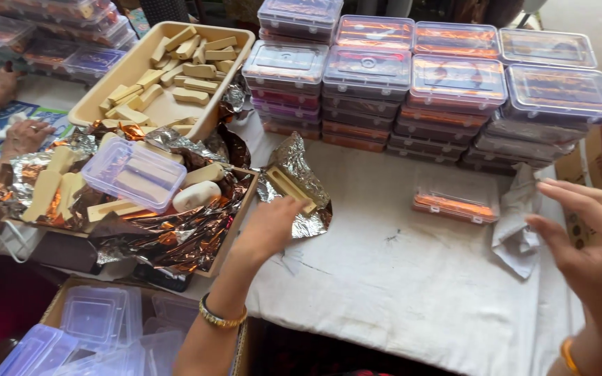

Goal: The person wipes small wooden blocks with a white cloth, then wraps them in copper-colored foil. They place the wrapped blocks into small plastic containers and stack them on the table.

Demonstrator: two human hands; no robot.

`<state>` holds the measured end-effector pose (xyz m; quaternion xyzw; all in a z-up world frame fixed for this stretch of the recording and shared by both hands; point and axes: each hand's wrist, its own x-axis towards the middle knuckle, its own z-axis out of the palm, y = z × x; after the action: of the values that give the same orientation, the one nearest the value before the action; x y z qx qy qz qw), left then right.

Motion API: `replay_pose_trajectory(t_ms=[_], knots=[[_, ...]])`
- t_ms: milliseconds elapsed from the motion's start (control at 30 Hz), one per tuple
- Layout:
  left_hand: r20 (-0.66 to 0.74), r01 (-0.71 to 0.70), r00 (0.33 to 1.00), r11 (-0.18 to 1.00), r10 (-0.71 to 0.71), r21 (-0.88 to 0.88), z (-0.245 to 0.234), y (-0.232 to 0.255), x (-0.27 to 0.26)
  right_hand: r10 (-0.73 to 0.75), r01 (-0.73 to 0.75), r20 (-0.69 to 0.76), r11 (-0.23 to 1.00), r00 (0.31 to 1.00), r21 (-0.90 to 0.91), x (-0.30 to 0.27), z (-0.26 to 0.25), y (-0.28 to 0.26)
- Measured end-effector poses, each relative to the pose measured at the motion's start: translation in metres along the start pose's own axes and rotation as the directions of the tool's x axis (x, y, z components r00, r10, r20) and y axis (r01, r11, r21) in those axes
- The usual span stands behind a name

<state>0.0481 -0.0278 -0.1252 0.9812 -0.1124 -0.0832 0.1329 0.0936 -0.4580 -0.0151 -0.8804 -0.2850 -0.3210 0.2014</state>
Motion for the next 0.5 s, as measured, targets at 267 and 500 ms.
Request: replay_pose_trajectory(t_ms=[267, 500], knots=[[-0.245, 0.329, 0.921, 0.942, -0.303, 0.071, 0.053, -0.03, 0.0, 0.084, -0.084, 0.003, 0.996, 0.996, 0.013, -0.034, -0.004, 0.007], [-0.343, 0.481, 0.839, 0.87, -0.421, 0.108, 0.096, -0.049, -0.006, 0.048, -0.057, 0.177, 0.997, 0.983, 0.046, -0.013, 0.014, -0.006]])
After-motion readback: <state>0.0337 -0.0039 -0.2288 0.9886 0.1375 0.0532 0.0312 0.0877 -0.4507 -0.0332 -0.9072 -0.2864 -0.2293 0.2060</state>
